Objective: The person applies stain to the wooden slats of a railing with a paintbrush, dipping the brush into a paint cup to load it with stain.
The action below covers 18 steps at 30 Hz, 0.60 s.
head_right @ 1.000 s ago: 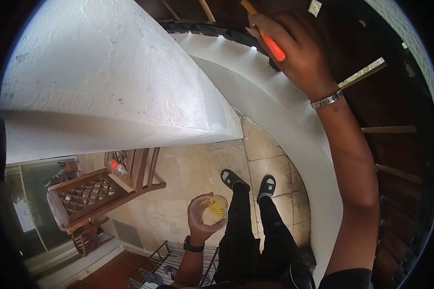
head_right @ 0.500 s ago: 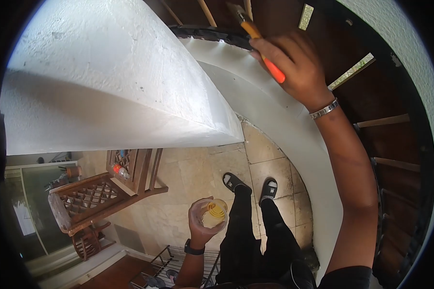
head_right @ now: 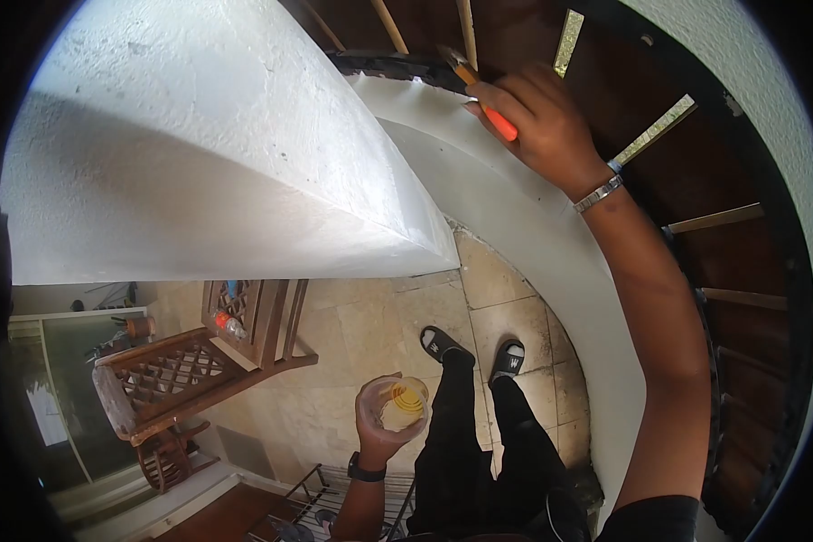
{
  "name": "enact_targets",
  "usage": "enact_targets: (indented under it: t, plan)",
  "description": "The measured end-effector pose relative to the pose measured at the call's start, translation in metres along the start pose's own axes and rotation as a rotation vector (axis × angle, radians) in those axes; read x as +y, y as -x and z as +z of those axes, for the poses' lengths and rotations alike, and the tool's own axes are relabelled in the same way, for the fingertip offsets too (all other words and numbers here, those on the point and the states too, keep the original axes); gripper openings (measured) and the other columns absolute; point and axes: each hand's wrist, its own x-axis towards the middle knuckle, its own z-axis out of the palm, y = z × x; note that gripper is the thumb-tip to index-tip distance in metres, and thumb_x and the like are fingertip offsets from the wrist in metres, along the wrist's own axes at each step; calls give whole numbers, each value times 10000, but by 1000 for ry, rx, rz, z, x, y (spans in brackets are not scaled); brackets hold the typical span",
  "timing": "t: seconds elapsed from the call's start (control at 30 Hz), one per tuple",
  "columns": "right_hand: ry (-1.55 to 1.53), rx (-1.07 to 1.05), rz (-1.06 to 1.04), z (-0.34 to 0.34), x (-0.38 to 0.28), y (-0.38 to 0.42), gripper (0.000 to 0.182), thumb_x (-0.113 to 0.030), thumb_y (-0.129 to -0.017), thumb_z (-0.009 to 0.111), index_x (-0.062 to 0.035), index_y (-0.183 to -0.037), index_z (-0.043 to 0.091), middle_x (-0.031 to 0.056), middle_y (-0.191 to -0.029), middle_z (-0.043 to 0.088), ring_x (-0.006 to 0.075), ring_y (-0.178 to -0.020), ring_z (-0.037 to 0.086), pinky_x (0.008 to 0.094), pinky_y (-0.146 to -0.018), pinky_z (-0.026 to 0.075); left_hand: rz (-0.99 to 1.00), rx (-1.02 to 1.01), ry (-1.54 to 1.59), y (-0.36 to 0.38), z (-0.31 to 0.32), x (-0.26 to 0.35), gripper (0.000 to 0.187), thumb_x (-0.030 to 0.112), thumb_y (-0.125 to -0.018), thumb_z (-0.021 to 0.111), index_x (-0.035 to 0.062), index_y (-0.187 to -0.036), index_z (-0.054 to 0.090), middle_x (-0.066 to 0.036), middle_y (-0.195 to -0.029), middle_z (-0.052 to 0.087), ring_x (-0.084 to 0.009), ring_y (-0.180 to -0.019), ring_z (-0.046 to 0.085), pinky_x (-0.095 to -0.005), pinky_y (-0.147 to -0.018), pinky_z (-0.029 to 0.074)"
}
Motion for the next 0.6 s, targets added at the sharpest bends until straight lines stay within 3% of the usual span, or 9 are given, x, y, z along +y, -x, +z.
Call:
enact_targets:
  t: [0.13,0.2,0.23,0.43,0.5,0.6]
  plan:
    - [28,-59,50,11,21,4,290,-88,-800,780,-87,-1071,676,52,-863,635,235,-783,584,353,-728,489,-19,-1,23,-1,-3,1,808,27,-615,890,18,-1275,423,-195,-1287,538,-279,-1188,578,-412,-1008,507]
    - [-25,141,93,7,20,-7,289,-119,-820,764,-99,-1093,672,53,-891,650,238,-788,589,371,-737,489,-22,4,3,1,-5,-2,807,26,-616,889,18,-1275,424,-196,-1287,539,-280,-1192,576,-412,-1008,506]
    - [-26,139,95,8,15,-8,289,-119,-820,764,-99,-1093,672,53,-891,650,238,-788,589,371,-737,489,-21,5,-15,2,-5,-2,805,25,-616,888,19,-1274,424,-196,-1287,539,-281,-1197,575,-413,-1008,506]
    - [-40,-22,66,35,15,-4,263,-113,-822,768,-116,-1072,686,50,-852,645,240,-752,594,372,-709,486,-17,-7,-7,-3,-5,5,803,28,-619,886,23,-1275,424,-197,-1276,549,-284,-1186,581,-415,-1013,501]
    - [-50,75,175,34,23,-13,265,-117,-821,772,-121,-1071,687,47,-848,638,238,-765,602,369,-711,488,-15,-2,-8,-3,-5,4,803,30,-618,887,23,-1275,424,-198,-1274,551,-284,-1184,581,-415,-1013,499]
    - [-123,251,166,21,13,-21,261,-147,-835,762,-117,-1081,678,44,-848,635,239,-787,611,378,-718,491,-17,9,-7,-3,-4,5,804,33,-617,887,23,-1274,424,-199,-1269,554,-282,-1181,582,-416,-1014,499]
